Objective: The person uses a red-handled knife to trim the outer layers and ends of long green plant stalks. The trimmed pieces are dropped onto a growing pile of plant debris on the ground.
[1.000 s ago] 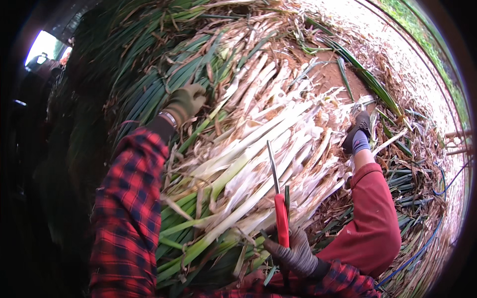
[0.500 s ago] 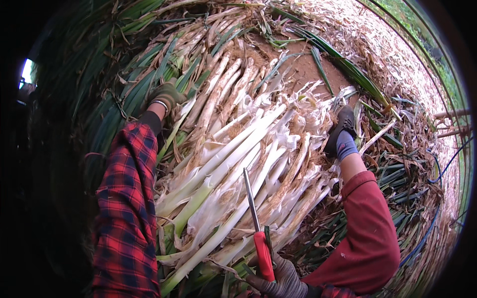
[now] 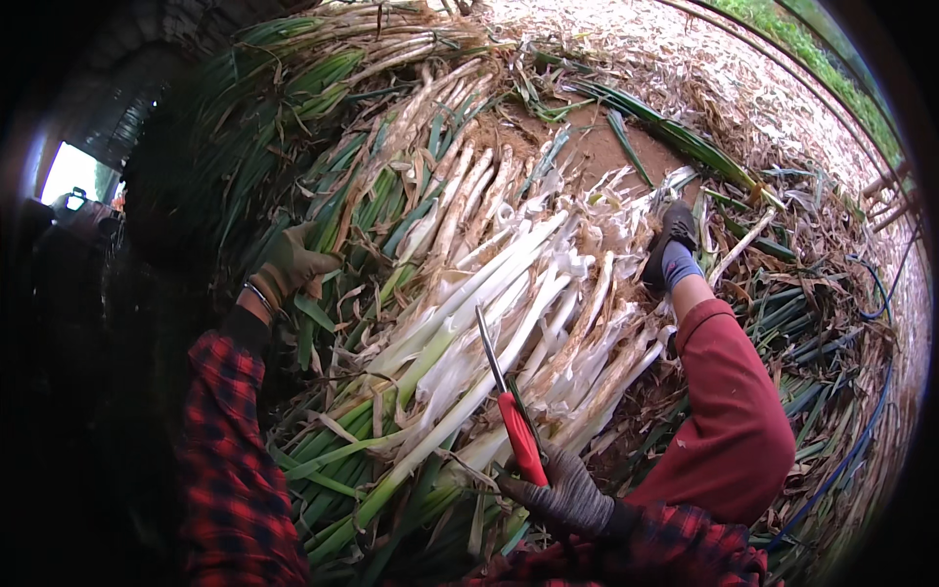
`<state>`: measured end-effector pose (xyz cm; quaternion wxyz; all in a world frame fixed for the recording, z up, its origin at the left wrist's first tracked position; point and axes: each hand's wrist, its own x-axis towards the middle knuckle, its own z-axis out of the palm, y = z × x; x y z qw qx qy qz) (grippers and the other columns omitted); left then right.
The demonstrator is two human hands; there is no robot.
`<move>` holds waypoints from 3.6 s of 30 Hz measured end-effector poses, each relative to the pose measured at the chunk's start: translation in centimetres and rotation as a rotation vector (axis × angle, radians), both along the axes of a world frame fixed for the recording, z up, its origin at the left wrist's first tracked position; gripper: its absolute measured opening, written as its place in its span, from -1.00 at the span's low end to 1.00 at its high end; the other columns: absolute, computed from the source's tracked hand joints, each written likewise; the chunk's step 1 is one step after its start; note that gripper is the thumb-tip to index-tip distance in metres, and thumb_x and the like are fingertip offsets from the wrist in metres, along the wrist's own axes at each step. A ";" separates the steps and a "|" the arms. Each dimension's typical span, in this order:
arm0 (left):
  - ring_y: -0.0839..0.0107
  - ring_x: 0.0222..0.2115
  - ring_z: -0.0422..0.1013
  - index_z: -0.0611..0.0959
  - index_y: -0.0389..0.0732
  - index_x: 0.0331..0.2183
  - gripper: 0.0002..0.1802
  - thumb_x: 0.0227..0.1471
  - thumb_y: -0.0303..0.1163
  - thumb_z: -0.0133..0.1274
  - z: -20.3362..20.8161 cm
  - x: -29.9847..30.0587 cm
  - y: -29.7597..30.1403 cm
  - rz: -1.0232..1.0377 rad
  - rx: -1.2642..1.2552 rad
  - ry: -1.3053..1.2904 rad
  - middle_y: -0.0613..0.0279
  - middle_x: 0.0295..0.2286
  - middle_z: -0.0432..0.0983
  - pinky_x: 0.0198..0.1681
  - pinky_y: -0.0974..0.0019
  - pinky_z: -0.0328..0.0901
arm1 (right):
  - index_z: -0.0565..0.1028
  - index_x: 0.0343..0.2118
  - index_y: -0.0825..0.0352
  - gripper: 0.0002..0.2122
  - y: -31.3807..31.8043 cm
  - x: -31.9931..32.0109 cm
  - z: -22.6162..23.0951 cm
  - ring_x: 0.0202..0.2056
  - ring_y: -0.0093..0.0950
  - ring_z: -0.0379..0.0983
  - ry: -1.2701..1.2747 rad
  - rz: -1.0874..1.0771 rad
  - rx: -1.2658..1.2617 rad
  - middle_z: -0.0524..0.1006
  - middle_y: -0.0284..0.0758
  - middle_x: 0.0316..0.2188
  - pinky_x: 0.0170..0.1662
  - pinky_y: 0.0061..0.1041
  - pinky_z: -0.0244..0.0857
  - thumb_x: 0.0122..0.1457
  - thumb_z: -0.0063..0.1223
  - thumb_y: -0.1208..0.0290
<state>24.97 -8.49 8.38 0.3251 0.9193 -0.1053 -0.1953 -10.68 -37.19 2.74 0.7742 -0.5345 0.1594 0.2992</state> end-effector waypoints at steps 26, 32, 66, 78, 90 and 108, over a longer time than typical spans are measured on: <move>0.48 -0.52 0.43 0.65 -0.41 -0.30 -0.43 -0.25 -0.09 0.29 -3.0 -28.1 1.5 0.005 0.054 0.249 0.19 -0.51 0.56 -0.43 0.33 0.33 | 0.50 -0.32 0.36 -0.67 4.6 -13.1 -1.9 -0.64 -0.62 0.35 -0.442 0.200 -0.249 0.46 -0.43 -0.63 -0.59 -0.55 0.26 0.03 0.23 0.18; 0.34 -0.46 0.52 0.48 -0.62 -0.12 -0.20 -0.32 -0.20 0.35 -4.3 -27.8 2.0 0.056 -0.097 0.429 -0.09 -0.39 0.56 -0.49 0.32 0.41 | 0.46 -0.42 0.36 -0.72 3.2 -8.2 1.9 -0.77 -0.61 0.25 0.131 -0.001 -0.148 0.39 -0.41 -0.71 -0.73 -0.60 0.15 0.06 0.20 0.21; 0.42 -0.76 0.45 0.56 -0.52 -0.28 -0.53 -0.21 -0.34 0.23 -3.7 -28.4 1.0 0.200 -0.177 0.527 0.09 -0.59 0.56 -0.69 0.39 0.37 | 0.40 -0.43 0.37 -0.66 -3.0 8.2 -7.7 -0.80 -0.54 0.25 0.013 -0.205 -0.622 0.34 -0.36 -0.75 -0.78 -0.49 0.13 0.02 0.24 0.16; 0.17 -0.31 0.47 0.65 -0.20 -0.27 -0.41 -0.33 0.03 0.28 1.3 -24.4 -3.1 -0.324 0.543 -0.186 0.04 -0.38 0.53 -0.16 0.18 0.34 | 0.39 -0.37 0.38 -0.66 -3.4 1.1 -2.3 -0.77 -0.57 0.27 0.070 -0.077 -0.407 0.34 -0.39 -0.71 -0.75 -0.54 0.14 0.06 0.21 0.18; -0.08 0.12 0.15 0.33 -0.21 0.14 0.12 -0.29 0.43 0.02 -7.1 -16.2 -5.0 -0.139 0.639 -0.008 -0.19 0.13 0.13 0.17 -0.01 0.07 | 0.36 -0.36 0.31 -0.64 -2.1 -0.3 -1.1 -0.78 -0.68 0.18 0.052 -0.144 -0.161 0.30 -0.49 -0.72 -0.76 -0.63 0.11 0.04 0.23 0.13; 0.09 -0.18 0.39 0.66 -0.17 -0.21 -0.15 -0.14 0.44 -0.11 -6.6 -23.1 -9.0 -0.381 0.478 -0.038 -0.10 -0.18 0.46 -0.15 0.14 0.28 | 0.38 -0.32 0.34 -0.63 -1.2 -1.1 -1.5 -0.78 -0.67 0.24 -0.053 -0.083 -0.147 0.30 -0.49 -0.73 -0.75 -0.66 0.14 0.04 0.23 0.14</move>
